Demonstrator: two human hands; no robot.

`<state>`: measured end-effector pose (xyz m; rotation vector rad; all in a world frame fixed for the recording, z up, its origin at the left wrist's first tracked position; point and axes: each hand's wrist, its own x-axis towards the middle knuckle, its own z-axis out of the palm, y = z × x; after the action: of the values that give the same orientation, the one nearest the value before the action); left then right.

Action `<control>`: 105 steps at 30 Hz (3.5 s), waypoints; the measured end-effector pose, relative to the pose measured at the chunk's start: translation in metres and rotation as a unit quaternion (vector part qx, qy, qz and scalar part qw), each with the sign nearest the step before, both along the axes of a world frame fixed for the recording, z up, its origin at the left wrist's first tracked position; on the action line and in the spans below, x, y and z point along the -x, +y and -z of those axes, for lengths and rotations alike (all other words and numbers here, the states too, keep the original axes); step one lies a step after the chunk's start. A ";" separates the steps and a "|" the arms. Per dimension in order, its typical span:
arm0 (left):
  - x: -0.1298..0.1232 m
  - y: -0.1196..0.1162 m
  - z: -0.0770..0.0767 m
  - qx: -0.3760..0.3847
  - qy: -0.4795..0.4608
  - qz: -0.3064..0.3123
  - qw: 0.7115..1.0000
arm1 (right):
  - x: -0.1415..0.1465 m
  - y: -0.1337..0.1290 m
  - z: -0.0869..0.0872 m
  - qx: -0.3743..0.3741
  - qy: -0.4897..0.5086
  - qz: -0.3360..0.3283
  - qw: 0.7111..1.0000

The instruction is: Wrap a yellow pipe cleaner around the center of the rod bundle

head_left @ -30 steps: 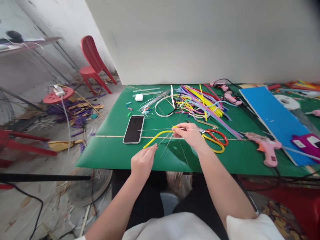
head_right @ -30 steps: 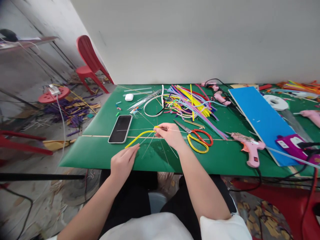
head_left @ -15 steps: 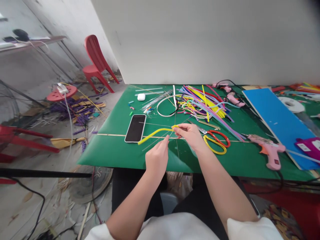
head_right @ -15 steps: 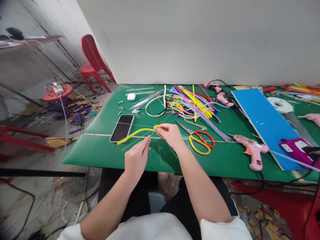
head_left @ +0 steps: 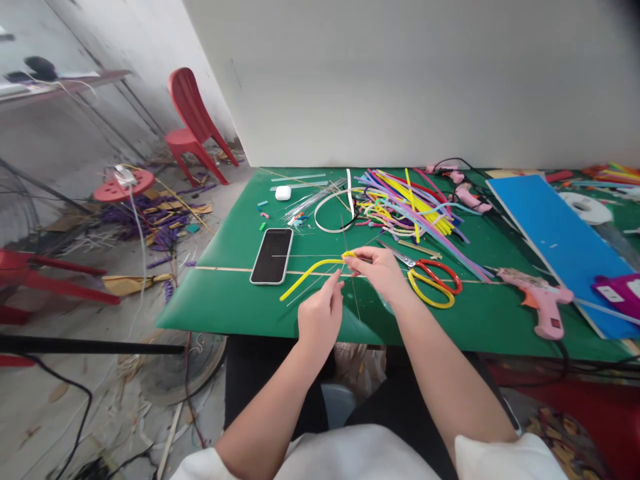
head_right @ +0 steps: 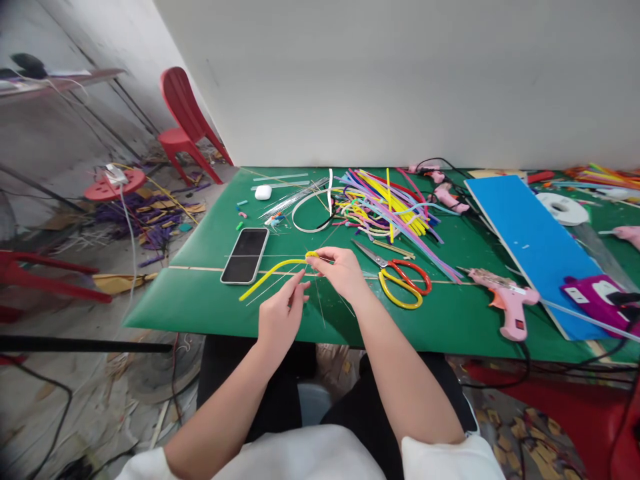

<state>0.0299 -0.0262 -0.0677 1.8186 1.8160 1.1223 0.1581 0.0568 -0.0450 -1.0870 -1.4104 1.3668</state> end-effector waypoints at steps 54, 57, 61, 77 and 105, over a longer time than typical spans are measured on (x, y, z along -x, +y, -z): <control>0.020 -0.050 -0.004 0.154 -0.234 0.005 0.960 | -0.018 0.007 -0.010 0.088 0.081 0.095 0.988; 0.023 -0.045 -0.009 0.128 -0.247 -0.009 0.960 | -0.019 0.007 -0.012 0.076 0.096 0.099 0.987; 0.023 -0.032 -0.016 0.024 -0.099 -0.030 0.994 | -0.013 0.004 -0.012 0.057 0.087 0.093 0.990; 0.003 -0.004 -0.014 0.052 -0.118 -0.025 0.991 | -0.005 -0.002 -0.015 0.034 0.046 0.086 0.995; -0.047 0.005 -0.016 0.077 -0.460 0.021 0.884 | 0.018 -0.008 -0.002 -0.061 0.139 0.179 0.972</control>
<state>0.0772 -0.0216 -0.0519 0.9301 1.2196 1.4265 0.1399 0.0488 -0.0434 -0.9702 -1.0216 1.1062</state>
